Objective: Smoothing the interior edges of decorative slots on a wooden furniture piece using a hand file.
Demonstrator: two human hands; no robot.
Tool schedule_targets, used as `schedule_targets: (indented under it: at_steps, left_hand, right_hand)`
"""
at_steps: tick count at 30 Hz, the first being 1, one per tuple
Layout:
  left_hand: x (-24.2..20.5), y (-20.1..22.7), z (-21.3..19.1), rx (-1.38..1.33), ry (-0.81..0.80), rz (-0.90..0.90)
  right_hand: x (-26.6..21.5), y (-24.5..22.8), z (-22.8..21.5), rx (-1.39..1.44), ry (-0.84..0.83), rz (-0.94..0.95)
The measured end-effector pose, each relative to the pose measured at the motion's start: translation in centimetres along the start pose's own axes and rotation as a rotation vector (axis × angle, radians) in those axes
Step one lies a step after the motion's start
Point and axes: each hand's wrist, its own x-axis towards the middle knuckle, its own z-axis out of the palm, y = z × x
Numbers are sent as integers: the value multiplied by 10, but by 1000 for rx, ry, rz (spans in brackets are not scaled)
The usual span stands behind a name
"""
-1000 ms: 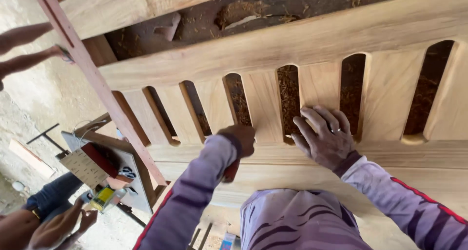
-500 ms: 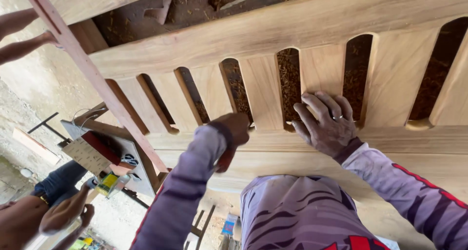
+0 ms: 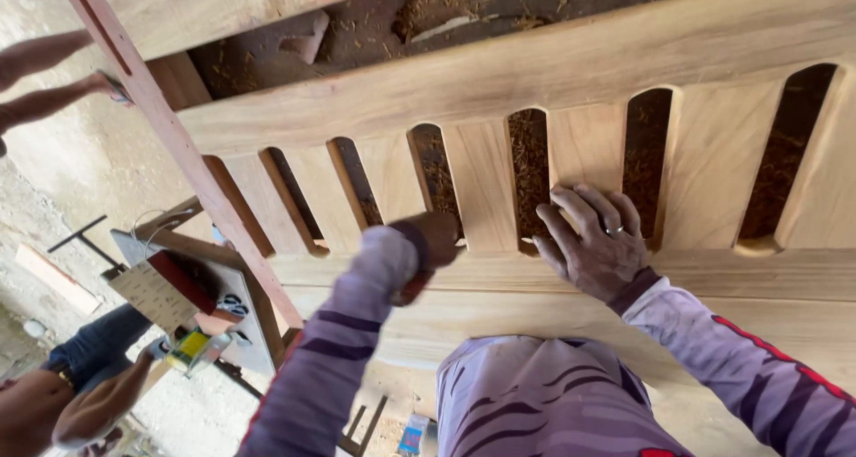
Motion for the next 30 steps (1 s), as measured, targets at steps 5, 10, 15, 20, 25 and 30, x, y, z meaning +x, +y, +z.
schedule_targets:
  at_steps: [5,10,15,20,25,30]
  left_hand:
    - [-12,-3,0,-198,-271,-75]
    - [0,-13,8,-121,-128,59]
    - [-8,5,-10,-182,-155,-10]
    - [-9,-29,-4,-499,-235,124]
    - [4,-46,0,-599,-222,257]
    - [-4,-31,8,-637,-249,300]
  right_hand:
    - [2,-2,-2,-45,16,-35]
    - [1,-1,3,-17,15,-4]
    - [2,1,2,-73,42,-29]
    - [-2,-1,4,-35,-20,11]
    - [3,-2,2,-48,-21,2]
    - [-2,-3,3,-17,-47,61]
